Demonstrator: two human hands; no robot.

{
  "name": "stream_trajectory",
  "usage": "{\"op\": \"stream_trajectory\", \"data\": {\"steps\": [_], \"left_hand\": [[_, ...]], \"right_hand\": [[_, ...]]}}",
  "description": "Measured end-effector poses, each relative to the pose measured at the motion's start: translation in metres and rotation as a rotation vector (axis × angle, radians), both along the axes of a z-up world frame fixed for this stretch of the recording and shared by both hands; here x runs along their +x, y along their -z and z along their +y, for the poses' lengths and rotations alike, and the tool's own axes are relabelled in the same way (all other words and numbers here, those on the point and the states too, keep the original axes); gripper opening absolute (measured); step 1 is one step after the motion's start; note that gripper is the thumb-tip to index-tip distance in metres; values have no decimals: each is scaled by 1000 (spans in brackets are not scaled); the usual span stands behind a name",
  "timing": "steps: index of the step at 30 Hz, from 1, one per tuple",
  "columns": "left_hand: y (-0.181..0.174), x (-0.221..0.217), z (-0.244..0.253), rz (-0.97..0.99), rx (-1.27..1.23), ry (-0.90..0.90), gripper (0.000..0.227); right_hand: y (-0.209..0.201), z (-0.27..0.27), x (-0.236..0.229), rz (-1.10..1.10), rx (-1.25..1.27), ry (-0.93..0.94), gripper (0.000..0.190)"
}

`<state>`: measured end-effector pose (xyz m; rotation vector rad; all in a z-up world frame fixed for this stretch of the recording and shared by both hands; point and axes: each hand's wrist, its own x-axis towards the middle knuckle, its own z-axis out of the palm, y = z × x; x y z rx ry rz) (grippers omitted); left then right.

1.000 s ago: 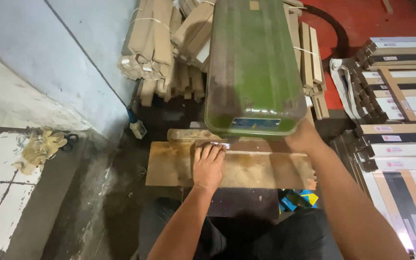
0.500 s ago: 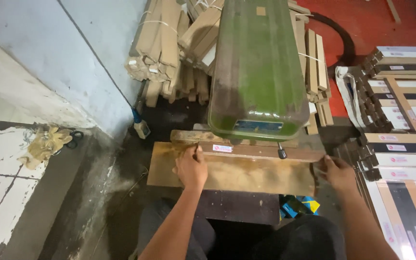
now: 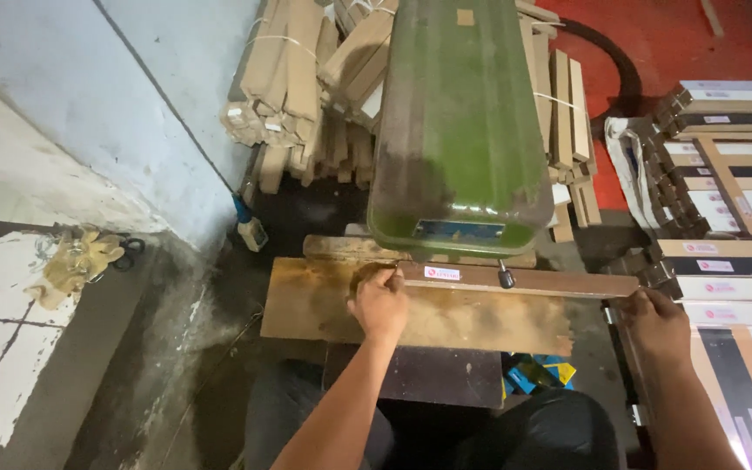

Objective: Picking up frame components, feeding them through a machine to apply tape or finish, and stacking the completed pieces.

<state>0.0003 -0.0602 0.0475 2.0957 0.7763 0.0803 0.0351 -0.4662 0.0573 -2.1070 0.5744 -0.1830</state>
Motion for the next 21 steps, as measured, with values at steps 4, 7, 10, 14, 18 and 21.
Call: {"op": "stream_trajectory", "data": {"steps": [4,7,10,14,18,21], "left_hand": [[8,3,-6,-20,72,8,24],[12,7,-7,-1,85,22,23],[6,4,-7,-29,78,3,23],[18,8,-7,-92,136,-1,24],[30,5,-7,-266,226,-12,21],[32,6,-8,-243,275,2,20]], "right_hand": [[6,-7,-2,31,-76,-46,39],[28,-20,10,24,-136,-47,44],[8,-1,3,46,-83,-20,42],[-9,9,-2,70,20,-25,39],[-2,2,-1,133,-122,-74,58],[-7,15,4,-22,-346,-155,62]]}}
